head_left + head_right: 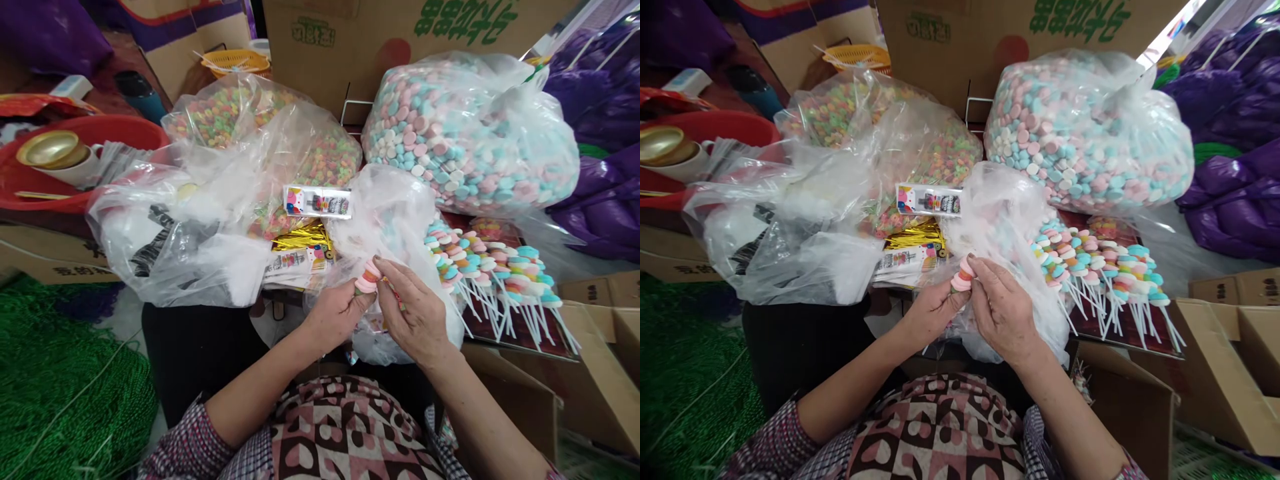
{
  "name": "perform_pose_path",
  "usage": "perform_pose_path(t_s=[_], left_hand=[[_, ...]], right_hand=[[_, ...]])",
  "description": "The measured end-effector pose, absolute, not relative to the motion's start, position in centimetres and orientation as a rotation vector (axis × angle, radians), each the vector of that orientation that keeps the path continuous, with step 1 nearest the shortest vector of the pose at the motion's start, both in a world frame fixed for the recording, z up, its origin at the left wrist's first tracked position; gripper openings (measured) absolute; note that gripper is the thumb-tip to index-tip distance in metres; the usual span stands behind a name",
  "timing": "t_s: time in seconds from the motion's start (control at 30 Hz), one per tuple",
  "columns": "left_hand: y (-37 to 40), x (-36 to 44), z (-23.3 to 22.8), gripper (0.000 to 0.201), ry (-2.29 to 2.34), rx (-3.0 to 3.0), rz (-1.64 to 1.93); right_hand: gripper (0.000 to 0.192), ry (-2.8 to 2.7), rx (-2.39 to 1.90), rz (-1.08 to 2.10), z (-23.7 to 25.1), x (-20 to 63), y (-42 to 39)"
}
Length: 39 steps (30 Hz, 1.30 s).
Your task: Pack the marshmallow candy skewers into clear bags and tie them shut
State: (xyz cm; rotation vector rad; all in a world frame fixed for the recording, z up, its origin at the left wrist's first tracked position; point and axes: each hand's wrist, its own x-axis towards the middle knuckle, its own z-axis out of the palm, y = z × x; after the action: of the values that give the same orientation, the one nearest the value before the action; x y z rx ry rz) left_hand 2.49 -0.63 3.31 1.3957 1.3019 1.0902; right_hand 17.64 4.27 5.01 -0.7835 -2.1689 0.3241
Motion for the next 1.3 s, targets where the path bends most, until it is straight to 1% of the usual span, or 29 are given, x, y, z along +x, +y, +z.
perform_pose_path(t_s=[0.17, 0.23, 0.33, 0.4, 0.47, 0.5, 0.57, 0.63, 0.73, 0.8, 0.93, 1.0, 1.1, 1.2, 1.3], left_hand=[[-0.4, 2.1, 3.0, 0.039, 1.342, 1.446, 1.076], [-0.2, 1.9, 3.1, 0.039, 1.350, 1.444, 1.076], [-0.2, 1.5, 3.4, 0.036, 1.324, 1.388, 1.072], [-0.3, 1.3, 3.8, 0.037, 1.283, 1.309, 1.073], [-0.4, 1.2, 4.0, 0.043, 1.239, 1.190, 1.105], [-0.5, 1.2, 4.1, 0.048, 1.217, 1.129, 1.135], [-0.6, 1.2, 4.3, 0.056, 1.171, 1.040, 1.201], [-0.7, 1.4, 4.3, 0.060, 1.134, 1.001, 1.272], [-0.7, 1.6, 4.4, 0.055, 1.122, 0.975, 1.388], [-0.7, 1.7, 4.4, 0.051, 1.156, 0.978, 1.448], [-0.7, 1.8, 4.3, 0.051, 1.199, 0.968, 1.470], [-0.6, 1.8, 4.2, 0.052, 1.189, 0.956, 1.475], [-0.5, 1.7, 3.9, 0.051, 1.187, 0.939, 1.484], [-0.3, 1.3, 3.7, 0.050, 1.183, 0.918, 1.495], [-0.3, 0.6, 3.3, 0.050, 1.175, 0.910, 1.490]], right_hand=[[0.042, -2.168, -0.744, 0.386, 4.7, 17.3, 4.7], [0.038, -2.158, -0.764, 0.461, 4.7, 17.2, 4.8], [0.034, -2.060, -0.848, 0.771, 5.3, 17.5, 4.9], [0.040, -1.875, -0.886, 1.010, 5.8, 18.1, 4.8], [0.046, -1.634, -0.920, 1.127, 6.2, 19.0, 4.5], [0.044, -1.527, -0.951, 1.144, 6.3, 19.5, 4.3], [0.031, -1.396, -1.056, 1.180, 6.1, 20.2, 3.4], [0.021, -1.398, -1.173, 1.274, 5.7, 20.4, 2.2], [0.022, -1.586, -1.225, 1.440, 5.1, 19.5, 0.4], [0.025, -1.739, -1.204, 1.458, 4.8, 18.4, -0.3], [0.030, -1.846, -1.177, 1.310, 3.5, 16.4, -0.1], [0.032, -1.819, -1.153, 1.272, 2.8, 15.7, 0.3], [0.028, -1.761, -1.149, 1.285, 2.3, 15.1, 0.9], [0.028, -1.651, -1.187, 1.345, 2.9, 14.8, 1.4], [0.022, -1.474, -1.132, 1.373, 3.8, 15.0, 2.3]])
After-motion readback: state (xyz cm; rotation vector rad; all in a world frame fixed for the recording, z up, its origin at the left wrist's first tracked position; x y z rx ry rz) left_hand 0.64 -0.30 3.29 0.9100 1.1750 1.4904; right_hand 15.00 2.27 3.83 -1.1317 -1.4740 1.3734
